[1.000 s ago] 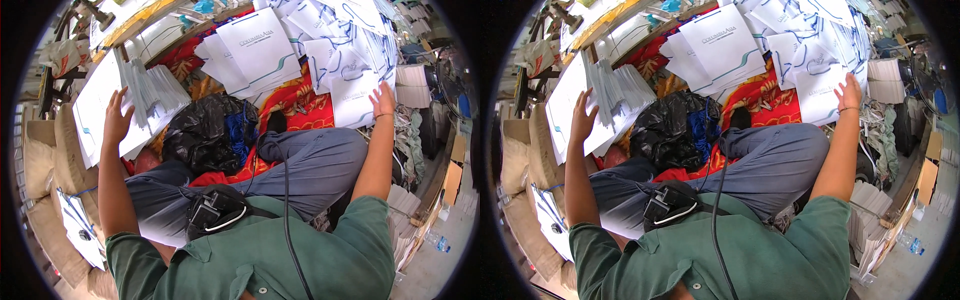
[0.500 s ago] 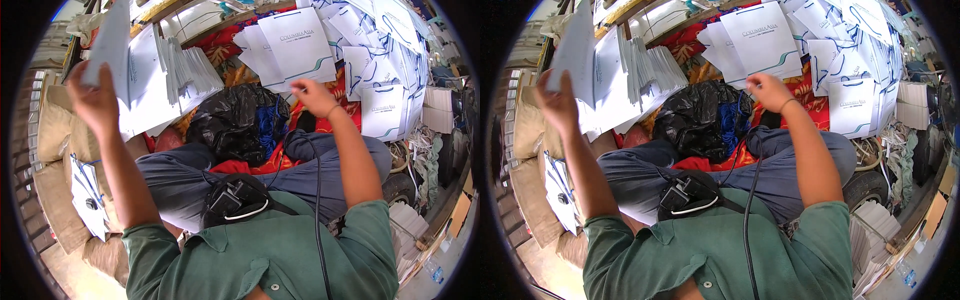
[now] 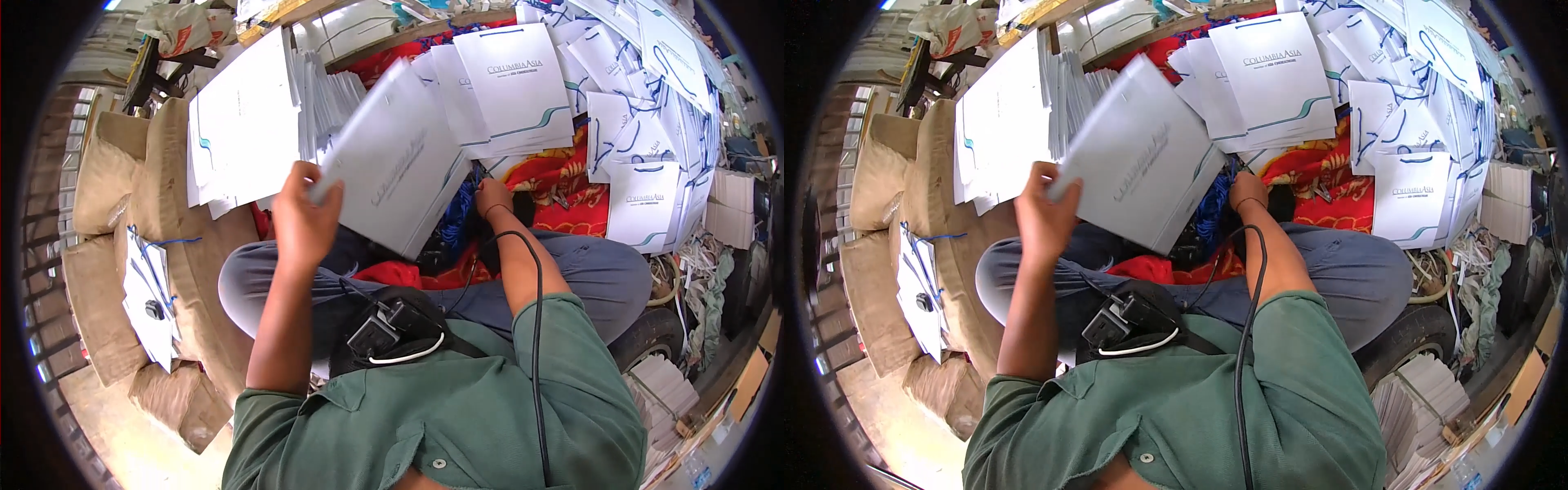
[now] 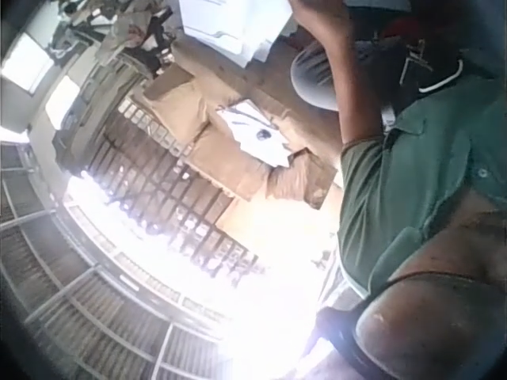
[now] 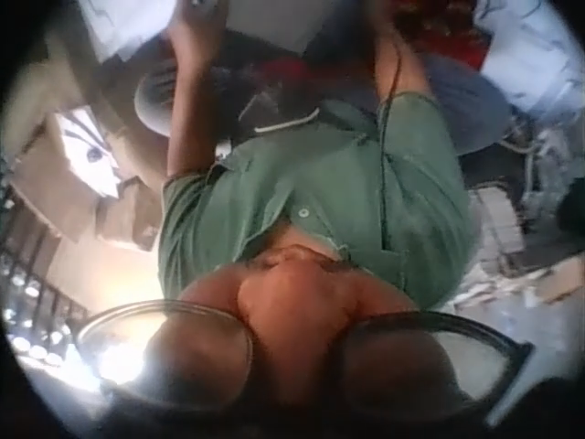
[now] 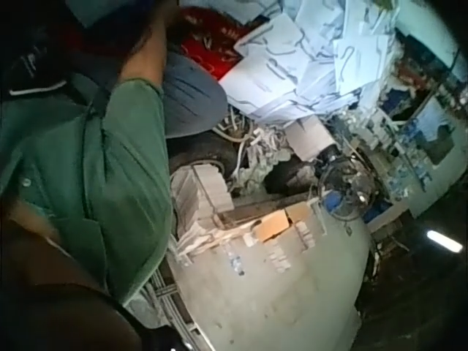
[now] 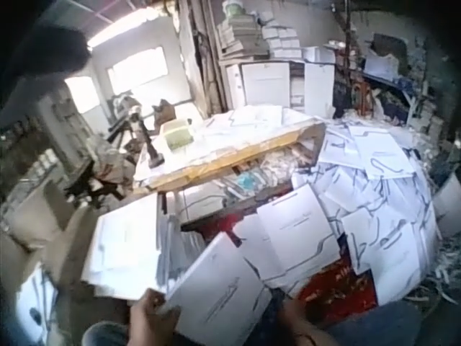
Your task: Attaching string handles to hospital paper bags by threading them through holes and securing them.
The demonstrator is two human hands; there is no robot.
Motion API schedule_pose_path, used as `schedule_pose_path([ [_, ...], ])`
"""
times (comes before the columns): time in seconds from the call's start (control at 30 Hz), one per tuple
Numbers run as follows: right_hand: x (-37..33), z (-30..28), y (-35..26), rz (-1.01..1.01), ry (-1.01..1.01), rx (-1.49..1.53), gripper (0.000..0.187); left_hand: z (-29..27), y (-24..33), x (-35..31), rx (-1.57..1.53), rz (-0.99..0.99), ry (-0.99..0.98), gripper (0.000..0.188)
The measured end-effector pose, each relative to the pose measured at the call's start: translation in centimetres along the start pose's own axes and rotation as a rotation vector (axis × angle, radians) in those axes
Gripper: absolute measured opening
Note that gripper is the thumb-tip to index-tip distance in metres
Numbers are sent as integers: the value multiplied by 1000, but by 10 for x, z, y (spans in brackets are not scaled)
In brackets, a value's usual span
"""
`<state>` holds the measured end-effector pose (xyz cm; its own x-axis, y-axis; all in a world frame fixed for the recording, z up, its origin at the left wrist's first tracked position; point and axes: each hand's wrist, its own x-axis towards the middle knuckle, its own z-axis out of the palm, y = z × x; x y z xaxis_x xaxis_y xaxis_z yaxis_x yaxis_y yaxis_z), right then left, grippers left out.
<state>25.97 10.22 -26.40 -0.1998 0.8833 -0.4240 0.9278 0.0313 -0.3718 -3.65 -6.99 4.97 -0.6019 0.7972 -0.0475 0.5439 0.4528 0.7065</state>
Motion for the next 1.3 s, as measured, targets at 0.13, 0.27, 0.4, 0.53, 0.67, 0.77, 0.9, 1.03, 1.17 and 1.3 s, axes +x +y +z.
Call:
schedule_pose_path([
  [0.13,11,-36,-13,79,77,125,24,20,-31,11,196,215,-113,38],
  [0.27,19,-61,-34,83,142,584,25,14,-33,25,417,378,-187,43],
  [0.4,24,-77,-57,-241,291,945,24,19,3,46,750,373,-213,54],
  [0.53,-25,-140,-120,-253,-129,1007,21,23,-4,70,513,192,-398,56],
  [0.67,-61,-177,-135,-341,-314,1168,21,30,-9,68,260,258,-430,50],
  [0.77,-91,-205,-144,-435,-288,1083,18,32,23,64,214,109,-540,47],
  [0.9,-114,-205,-158,-524,-286,1213,14,40,8,60,-109,222,-501,37],
  [1.03,-123,-203,-171,-512,-223,1291,15,38,13,53,-411,155,-534,33],
  [1.17,-116,-195,-168,-609,-129,1173,17,34,26,46,-596,116,-560,36],
  [1.3,-125,-196,-173,-614,-22,1279,16,36,35,40,-675,114,-611,37],
])
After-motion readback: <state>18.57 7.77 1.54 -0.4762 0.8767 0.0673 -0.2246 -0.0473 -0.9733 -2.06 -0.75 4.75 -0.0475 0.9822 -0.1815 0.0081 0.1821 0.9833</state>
